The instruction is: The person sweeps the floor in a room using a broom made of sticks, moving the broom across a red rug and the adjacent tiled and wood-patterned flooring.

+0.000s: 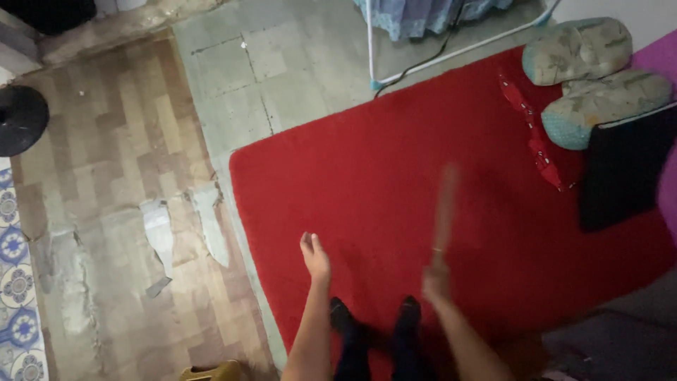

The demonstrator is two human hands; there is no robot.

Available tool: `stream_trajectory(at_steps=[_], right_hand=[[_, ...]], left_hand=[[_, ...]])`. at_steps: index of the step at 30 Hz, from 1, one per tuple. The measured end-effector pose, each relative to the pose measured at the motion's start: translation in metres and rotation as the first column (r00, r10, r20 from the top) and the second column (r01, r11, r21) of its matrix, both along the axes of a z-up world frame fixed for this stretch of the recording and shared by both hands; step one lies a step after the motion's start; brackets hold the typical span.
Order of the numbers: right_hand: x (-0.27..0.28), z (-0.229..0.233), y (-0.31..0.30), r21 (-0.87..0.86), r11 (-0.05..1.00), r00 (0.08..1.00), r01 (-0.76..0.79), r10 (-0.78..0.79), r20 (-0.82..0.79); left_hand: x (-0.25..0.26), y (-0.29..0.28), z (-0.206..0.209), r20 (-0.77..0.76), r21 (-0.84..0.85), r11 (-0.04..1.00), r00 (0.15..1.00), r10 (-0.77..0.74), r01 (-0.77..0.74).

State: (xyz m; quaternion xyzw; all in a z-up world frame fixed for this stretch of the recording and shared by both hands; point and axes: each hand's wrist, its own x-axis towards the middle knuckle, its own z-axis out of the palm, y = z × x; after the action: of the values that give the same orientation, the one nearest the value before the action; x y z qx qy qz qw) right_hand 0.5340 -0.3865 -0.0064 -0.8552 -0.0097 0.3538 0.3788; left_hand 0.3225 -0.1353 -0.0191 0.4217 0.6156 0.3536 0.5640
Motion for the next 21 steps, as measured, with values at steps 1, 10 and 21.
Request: stream_trajectory(at_steps=[1,10,21], right_hand=[[0.024,0.013,-0.018,-0.041,0.978,0.977,0.205,-0.207,-0.053],[-0.084,0.0,0.025,0.213,0.861,0.32,-0.462,0.386,-0.865],[0.071,-0.003,-0.044,0.179,0.98,0.877,0.087,0.01,-0.48]], left_hand=[[0.006,-0.007,0.001,0.01,0.005,1.0,1.0,0.001,-0.001],[0.071,-0.061,-0.008,0.015,-0.106,0.994,1.0,-0.019,0.021],[0.135,-0.079,0.068,-0.065,-0.28,0.952,0.987,-0.147,0.124]])
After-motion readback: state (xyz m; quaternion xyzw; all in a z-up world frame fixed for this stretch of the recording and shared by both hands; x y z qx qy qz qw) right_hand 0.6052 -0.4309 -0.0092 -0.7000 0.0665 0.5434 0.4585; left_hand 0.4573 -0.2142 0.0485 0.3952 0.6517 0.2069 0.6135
